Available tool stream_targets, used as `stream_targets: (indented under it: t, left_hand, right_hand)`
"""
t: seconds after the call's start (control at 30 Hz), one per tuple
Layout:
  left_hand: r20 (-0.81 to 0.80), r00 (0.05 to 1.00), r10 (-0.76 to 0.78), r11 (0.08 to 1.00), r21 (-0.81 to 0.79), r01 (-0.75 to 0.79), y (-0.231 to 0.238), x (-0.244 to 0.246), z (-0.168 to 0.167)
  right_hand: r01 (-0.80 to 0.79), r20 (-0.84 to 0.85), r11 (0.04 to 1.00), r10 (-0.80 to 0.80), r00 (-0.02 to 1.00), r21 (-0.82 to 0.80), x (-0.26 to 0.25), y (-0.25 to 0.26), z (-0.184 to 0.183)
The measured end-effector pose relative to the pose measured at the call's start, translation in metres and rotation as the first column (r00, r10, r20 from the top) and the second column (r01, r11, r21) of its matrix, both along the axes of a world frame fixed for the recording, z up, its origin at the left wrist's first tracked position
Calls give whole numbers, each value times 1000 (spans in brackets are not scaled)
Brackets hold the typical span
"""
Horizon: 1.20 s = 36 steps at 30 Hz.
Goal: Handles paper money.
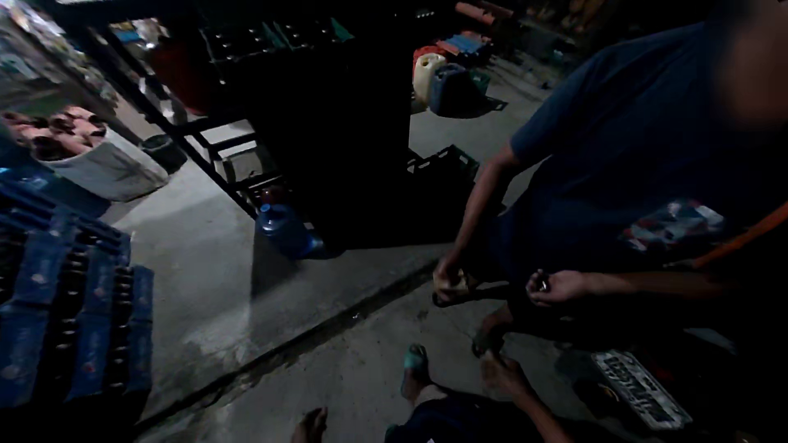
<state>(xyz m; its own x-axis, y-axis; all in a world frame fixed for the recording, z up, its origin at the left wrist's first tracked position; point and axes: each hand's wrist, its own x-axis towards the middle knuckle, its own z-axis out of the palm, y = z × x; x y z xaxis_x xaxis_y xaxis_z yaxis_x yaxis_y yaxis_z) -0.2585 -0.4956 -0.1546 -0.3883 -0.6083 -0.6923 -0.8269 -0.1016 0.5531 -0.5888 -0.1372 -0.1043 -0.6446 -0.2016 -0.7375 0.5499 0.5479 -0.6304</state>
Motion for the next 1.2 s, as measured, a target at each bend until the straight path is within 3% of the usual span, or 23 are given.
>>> stream_targets:
  t: [0.07, 0.13, 0.23, 0.33, 0.5, 0.63, 0.7, 0.8, 0.9, 1.03, 1.13, 1.2]
  left_hand:
    - [-33, 999, -19, 999, -35, 18, -27, -40, -3]
    - [3, 1000, -27, 1000, 6, 27, -40, -76, -3]
    - [46, 999, -20, 996, 89, 15, -50, -98, -7]
    - [91, 991, -102, 991, 95, 93, -59, -111, -3]
    - [183, 952, -245, 964, 152, 219, -102, -137, -8]
    - [214, 930, -297, 940, 237, 246, -162, -179, -12]
    - [184, 921, -343, 928, 217, 302, -192, -201, -3]
    - [97, 883, -460, 887, 89, 453, -228, -243, 11]
    - [7, 775, -631, 774, -62, 630, -252, -285, 28]
    - [-216, 654, -725, 681, -88, 727, -244, -340, 64]
    - [-419, 554, -720, 646, -113, 755, -228, -363, 88]
    - [-523, 518, -677, 642, -77, 763, -215, -371, 103]
  right_hand:
    - [183, 5, 946, -189, 982, -268, -33, -44, 29]
    - [308, 24, 859, -327, 945, -409, -65, -83, 60]
    - [356, 85, 785, -365, 927, -507, -94, -122, 87]
    - [460, 156, 736, -446, 881, -496, -105, -148, 100]
    - [449, 242, 623, -391, 888, -641, -97, -156, 90]
    - [353, 144, 528, -396, 907, -772, -92, -179, 88]
    - [388, 138, 494, -469, 872, -778, -86, -194, 86]
    - [435, 53, 543, -581, 812, -718, -89, -217, 92]
    - [477, -56, 583, -670, 740, -658, -90, -244, 93]
    - [581, -73, 564, -751, 656, -588, -90, -270, 87]
    - [597, -66, 578, -747, 661, -556, -85, -290, 79]
    - [547, -76, 639, -685, 725, -541, -83, -305, 76]
